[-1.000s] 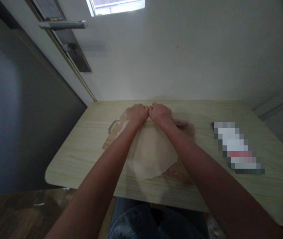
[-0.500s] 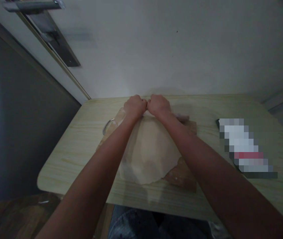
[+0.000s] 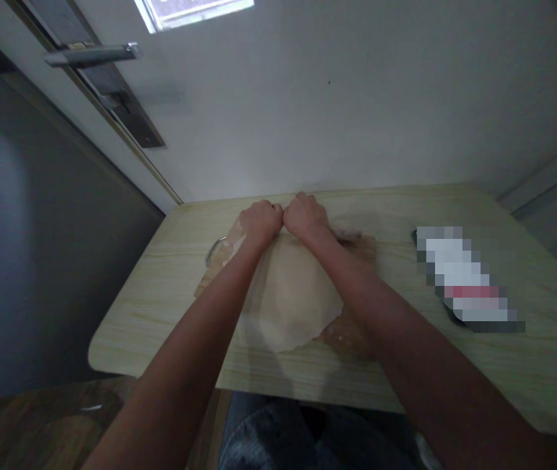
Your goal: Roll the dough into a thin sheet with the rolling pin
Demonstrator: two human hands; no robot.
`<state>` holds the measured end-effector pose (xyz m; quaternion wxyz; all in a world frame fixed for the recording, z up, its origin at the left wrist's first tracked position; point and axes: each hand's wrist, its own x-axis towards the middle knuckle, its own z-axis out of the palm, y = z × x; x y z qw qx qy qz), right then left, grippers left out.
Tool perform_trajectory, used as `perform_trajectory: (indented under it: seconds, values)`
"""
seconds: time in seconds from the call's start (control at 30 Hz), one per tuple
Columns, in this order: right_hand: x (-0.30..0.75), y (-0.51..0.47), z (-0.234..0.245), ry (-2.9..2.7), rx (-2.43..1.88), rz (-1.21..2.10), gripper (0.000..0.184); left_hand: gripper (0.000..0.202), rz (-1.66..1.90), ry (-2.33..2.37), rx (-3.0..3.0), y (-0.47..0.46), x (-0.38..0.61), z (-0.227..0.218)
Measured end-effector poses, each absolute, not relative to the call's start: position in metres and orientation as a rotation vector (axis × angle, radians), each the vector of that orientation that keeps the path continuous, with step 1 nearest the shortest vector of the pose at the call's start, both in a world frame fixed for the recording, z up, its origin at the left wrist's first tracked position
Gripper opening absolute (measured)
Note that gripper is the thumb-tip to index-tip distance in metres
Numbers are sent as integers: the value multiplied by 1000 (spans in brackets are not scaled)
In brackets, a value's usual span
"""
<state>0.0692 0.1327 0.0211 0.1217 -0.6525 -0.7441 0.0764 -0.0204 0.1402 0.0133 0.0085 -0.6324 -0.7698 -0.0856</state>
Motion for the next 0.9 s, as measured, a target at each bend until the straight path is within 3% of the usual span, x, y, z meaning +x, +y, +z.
perform_trajectory:
  seconds: [0.3, 0.6, 0.9]
  values:
    - [63, 112, 19, -2121, -1969, 179, 34, 36, -39, -2187, -2094, 111, -24, 20]
    - [58, 79, 12, -2167, -1889, -47, 34, 40, -393, -2056, -1971, 85, -32, -1]
    - [56, 53, 8, -2193, -1810, -146, 37, 44, -423, -2055, -1979, 60, -37, -4]
